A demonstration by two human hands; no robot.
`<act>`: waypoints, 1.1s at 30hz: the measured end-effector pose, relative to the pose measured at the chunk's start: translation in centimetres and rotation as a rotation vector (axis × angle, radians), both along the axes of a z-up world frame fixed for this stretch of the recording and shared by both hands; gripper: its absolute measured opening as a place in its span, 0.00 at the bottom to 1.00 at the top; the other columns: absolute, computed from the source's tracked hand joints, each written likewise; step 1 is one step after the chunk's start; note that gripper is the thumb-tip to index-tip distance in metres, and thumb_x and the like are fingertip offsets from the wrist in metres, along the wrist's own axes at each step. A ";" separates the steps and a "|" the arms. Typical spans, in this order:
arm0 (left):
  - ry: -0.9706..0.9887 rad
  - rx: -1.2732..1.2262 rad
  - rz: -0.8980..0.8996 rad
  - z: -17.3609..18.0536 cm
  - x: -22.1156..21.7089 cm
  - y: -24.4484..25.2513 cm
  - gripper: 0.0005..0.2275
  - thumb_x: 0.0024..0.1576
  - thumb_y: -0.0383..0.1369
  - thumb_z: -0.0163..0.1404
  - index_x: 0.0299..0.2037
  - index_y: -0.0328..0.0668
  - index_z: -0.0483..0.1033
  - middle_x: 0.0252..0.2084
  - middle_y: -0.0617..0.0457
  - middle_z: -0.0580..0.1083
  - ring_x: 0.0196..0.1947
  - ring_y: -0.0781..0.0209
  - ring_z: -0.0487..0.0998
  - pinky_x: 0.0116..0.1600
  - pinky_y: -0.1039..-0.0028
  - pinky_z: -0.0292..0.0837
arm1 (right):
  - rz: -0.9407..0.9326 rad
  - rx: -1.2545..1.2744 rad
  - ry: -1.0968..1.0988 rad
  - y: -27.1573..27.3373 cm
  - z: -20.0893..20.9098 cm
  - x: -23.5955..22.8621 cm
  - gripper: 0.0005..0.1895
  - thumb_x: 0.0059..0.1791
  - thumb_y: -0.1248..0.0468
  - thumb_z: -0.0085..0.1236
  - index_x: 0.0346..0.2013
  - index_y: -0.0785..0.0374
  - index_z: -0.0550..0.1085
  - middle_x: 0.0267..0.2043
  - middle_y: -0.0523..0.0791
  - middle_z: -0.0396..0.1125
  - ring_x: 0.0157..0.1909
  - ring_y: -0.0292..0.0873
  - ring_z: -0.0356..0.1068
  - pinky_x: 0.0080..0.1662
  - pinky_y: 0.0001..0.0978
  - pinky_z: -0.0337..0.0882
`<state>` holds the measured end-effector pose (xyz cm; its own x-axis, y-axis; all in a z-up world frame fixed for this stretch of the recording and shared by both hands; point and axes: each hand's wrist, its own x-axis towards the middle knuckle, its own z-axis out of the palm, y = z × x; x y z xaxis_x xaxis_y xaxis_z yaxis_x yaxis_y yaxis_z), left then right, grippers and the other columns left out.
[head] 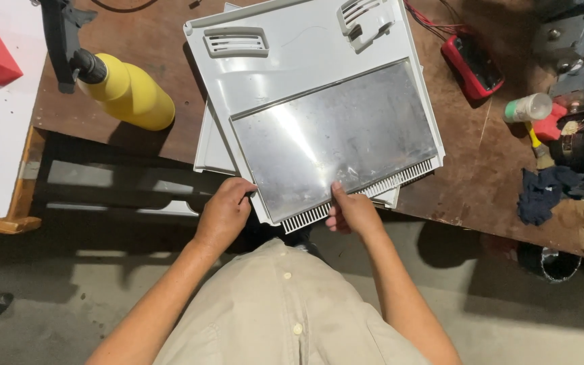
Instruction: The person wipes a white plastic appliance part with a blue cloth, cleaning both sides. They then place a rectangular metal sheet onto the plastic part and press it down, followed by placing a white foam pad on top.
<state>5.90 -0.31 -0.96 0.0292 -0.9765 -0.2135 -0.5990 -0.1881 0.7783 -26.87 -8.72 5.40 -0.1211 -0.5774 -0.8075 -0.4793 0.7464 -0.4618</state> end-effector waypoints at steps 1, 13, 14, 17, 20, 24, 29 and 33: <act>-0.008 -0.016 -0.003 0.0 0.0 0.1 0.14 0.69 0.29 0.56 0.62 0.58 0.87 0.62 0.58 0.82 0.63 0.49 0.87 0.65 0.56 0.86 | 0.166 -0.003 0.158 -0.4 0.4 -0.7 0.45 0.62 0.26 0.54 0.28 0.63 0.87 0.24 0.55 0.82 0.24 0.51 0.86 0.30 0.45 0.87; -0.388 -0.347 -0.293 0.5 -2.2 0.3 0.25 0.63 0.50 0.68 0.70 0.59 0.84 0.77 0.45 0.77 0.83 0.40 0.72 0.83 0.33 0.60 | 0.377 -0.660 0.656 0.6 -0.7 -4.1 0.22 0.58 0.43 0.75 0.48 0.55 0.78 0.44 0.50 0.77 0.55 0.63 0.81 0.56 0.64 0.82; -0.387 -0.342 -0.297 0.4 -2.3 0.2 0.25 0.63 0.50 0.68 0.70 0.59 0.84 0.77 0.45 0.77 0.83 0.40 0.72 0.83 0.33 0.60 | 0.375 -0.654 0.655 0.5 -1.7 -4.3 0.22 0.58 0.43 0.75 0.48 0.55 0.78 0.44 0.50 0.77 0.55 0.63 0.81 0.56 0.64 0.82; -0.386 -0.194 -0.323 0.3 -2.8 -0.4 0.25 0.64 0.51 0.66 0.71 0.62 0.85 0.81 0.45 0.75 0.86 0.39 0.68 0.84 0.29 0.57 | 0.582 -0.860 0.616 -0.1 -3.7 -4.8 0.41 0.50 0.45 0.83 0.73 0.56 0.79 0.73 0.54 0.72 0.75 0.64 0.73 0.74 0.62 0.73; -0.392 -0.172 -0.280 0.4 -3.4 -0.3 0.24 0.65 0.49 0.65 0.72 0.64 0.84 0.82 0.47 0.73 0.87 0.41 0.67 0.83 0.31 0.60 | 0.581 -0.899 0.629 -0.1 -4.0 -4.8 0.42 0.51 0.46 0.81 0.77 0.57 0.77 0.77 0.53 0.69 0.77 0.61 0.71 0.77 0.61 0.67; -0.333 -0.186 -0.187 -0.5 -4.7 0.3 0.28 0.61 0.48 0.69 0.73 0.61 0.83 0.84 0.47 0.72 0.86 0.40 0.67 0.83 0.35 0.64 | 0.631 -0.911 0.648 -0.4 -2.8 -5.6 0.41 0.52 0.45 0.81 0.75 0.57 0.78 0.79 0.54 0.67 0.81 0.62 0.67 0.78 0.74 0.59; -0.383 -0.308 0.012 -2.2 -3.9 1.8 0.37 0.55 0.47 0.76 0.77 0.54 0.79 0.81 0.37 0.72 0.81 0.32 0.72 0.82 0.41 0.68 | 0.873 -1.089 0.410 -2.1 -3.4 -3.6 0.39 0.56 0.46 0.77 0.79 0.50 0.76 0.84 0.51 0.65 0.87 0.58 0.62 0.83 0.73 0.49; -0.099 -0.096 0.463 -1.3 -5.7 3.1 0.46 0.59 0.38 0.75 0.88 0.50 0.62 0.79 0.38 0.73 0.76 0.36 0.78 0.78 0.43 0.75 | 1.216 -1.128 0.148 -3.6 -3.0 0.5 0.39 0.54 0.38 0.72 0.79 0.40 0.77 0.86 0.46 0.67 0.89 0.54 0.61 0.85 0.76 0.49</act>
